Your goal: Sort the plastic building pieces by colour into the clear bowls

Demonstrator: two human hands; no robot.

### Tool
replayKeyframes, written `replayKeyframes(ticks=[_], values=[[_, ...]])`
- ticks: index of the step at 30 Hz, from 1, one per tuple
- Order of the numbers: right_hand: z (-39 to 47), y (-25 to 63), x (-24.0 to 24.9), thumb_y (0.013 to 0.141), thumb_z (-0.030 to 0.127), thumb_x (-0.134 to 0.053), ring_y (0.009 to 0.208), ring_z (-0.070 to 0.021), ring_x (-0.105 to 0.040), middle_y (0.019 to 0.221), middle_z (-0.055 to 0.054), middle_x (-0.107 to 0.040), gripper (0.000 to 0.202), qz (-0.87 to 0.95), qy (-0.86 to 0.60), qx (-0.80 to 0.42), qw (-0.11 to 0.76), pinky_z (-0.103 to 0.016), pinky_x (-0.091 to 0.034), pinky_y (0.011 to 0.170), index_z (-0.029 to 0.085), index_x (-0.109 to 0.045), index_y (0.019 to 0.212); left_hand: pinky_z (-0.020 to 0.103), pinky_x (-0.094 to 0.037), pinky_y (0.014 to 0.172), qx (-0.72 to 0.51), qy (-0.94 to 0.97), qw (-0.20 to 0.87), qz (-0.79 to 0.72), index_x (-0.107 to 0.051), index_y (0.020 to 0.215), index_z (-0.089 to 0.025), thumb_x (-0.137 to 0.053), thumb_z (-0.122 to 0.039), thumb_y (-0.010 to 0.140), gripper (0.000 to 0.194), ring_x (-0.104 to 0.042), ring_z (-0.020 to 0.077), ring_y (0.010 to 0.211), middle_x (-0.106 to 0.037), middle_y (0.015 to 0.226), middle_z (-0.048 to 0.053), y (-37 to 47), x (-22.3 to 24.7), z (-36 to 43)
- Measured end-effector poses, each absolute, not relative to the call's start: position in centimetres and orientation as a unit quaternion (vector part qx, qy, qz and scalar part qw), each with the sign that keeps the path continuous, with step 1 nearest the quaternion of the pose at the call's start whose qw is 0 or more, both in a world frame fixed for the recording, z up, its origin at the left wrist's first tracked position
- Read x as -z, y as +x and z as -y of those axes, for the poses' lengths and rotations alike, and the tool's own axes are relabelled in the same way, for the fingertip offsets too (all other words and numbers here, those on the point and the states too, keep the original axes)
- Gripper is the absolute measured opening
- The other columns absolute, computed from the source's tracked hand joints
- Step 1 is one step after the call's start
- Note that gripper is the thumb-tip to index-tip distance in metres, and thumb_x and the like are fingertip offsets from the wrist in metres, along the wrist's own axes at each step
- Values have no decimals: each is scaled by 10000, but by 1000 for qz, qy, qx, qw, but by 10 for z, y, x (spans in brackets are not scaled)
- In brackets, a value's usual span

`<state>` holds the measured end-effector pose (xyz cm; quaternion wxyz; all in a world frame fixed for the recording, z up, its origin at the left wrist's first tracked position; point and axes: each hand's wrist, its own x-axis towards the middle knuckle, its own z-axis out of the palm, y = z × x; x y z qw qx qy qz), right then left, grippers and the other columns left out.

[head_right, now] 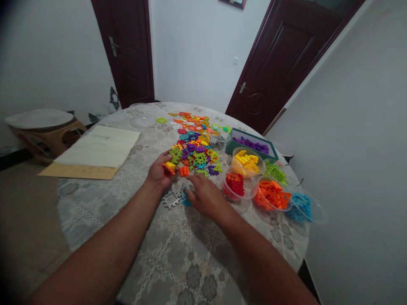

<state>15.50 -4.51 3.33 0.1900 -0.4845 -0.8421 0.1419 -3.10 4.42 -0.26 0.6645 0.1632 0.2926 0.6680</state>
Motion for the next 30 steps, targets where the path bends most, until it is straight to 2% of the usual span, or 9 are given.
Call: replayKeyframes(ticks=[3,6,10,15,18,21,25,28,30], values=[[53,131,-13,986,220,-654,1281,-280,-631,1433,-172,-626,551,841,-500,-140,150,-431,-520,1081,210,-538,1525,205,-498,437,-668,166,667,-285,-653,1081,-181,-776,-140,666,435,-656,127,612,-714,894,7,-31,3,-44],[49,127,-4,987,182,-611,1193,-272,-673,1327,-154,-680,448,841,-503,-149,132,-409,-538,1040,210,-626,1433,215,-504,442,-671,157,669,-280,-642,1061,-177,-771,-123,664,421,-654,132,616,-711,888,14,-30,2,-44],[43,133,0,961,105,-562,1194,-267,-682,1281,-133,-730,424,820,-501,-167,222,-427,-525,1071,213,-684,1352,215,-506,447,-668,149,671,-285,-646,1063,-177,-775,-124,677,411,-653,134,626,-709,886,20,-30,3,-45],[47,135,-2,980,220,-649,1113,-237,-717,1235,-77,-762,350,775,-482,-259,318,-417,-548,1039,244,-703,1324,208,-511,446,-668,158,668,-287,-657,1075,-180,-780,-140,683,413,-644,124,623,-702,900,15,-30,6,-46],[51,127,-1,938,195,-719,1178,-237,-690,1257,-87,-730,310,799,-445,-278,295,-403,-531,1066,231,-730,1245,206,-510,448,-666,162,668,-289,-659,1075,-180,-773,-137,681,412,-647,126,628,-706,902,16,-30,6,-46],[54,118,1,921,142,-726,1265,-261,-641,1329,-120,-682,366,826,-444,-249,241,-423,-499,1114,217,-706,1278,202,-505,446,-668,161,666,-289,-655,1063,-182,-765,-131,676,406,-642,123,623,-703,894,8,-30,5,-46],[54,112,0,934,140,-703,1203,-277,-643,1275,-116,-673,402,833,-459,-247,186,-424,-527,1057,225,-676,1326,201,-499,442,-665,169,664,-296,-656,1069,-186,-760,-133,671,415,-647,124,619,-708,904,6,-30,4,-46],[54,114,-2,905,159,-745,1156,-263,-641,1259,-109,-624,511,818,-476,-253,200,-400,-533,1031,231,-640,1399,211,-504,438,-664,173,666,-292,-652,1064,-184,-762,-130,662,419,-652,131,612,-708,897,10,-30,4,-46],[55,116,-3,885,160,-766,1101,-243,-640,1190,-88,-613,480,807,-487,-258,213,-379,-529,1009,226,-663,1350,215,-513,439,-664,172,666,-293,-649,1059,-183,-767,-130,661,419,-661,136,616,-711,901,12,-30,5,-46]])
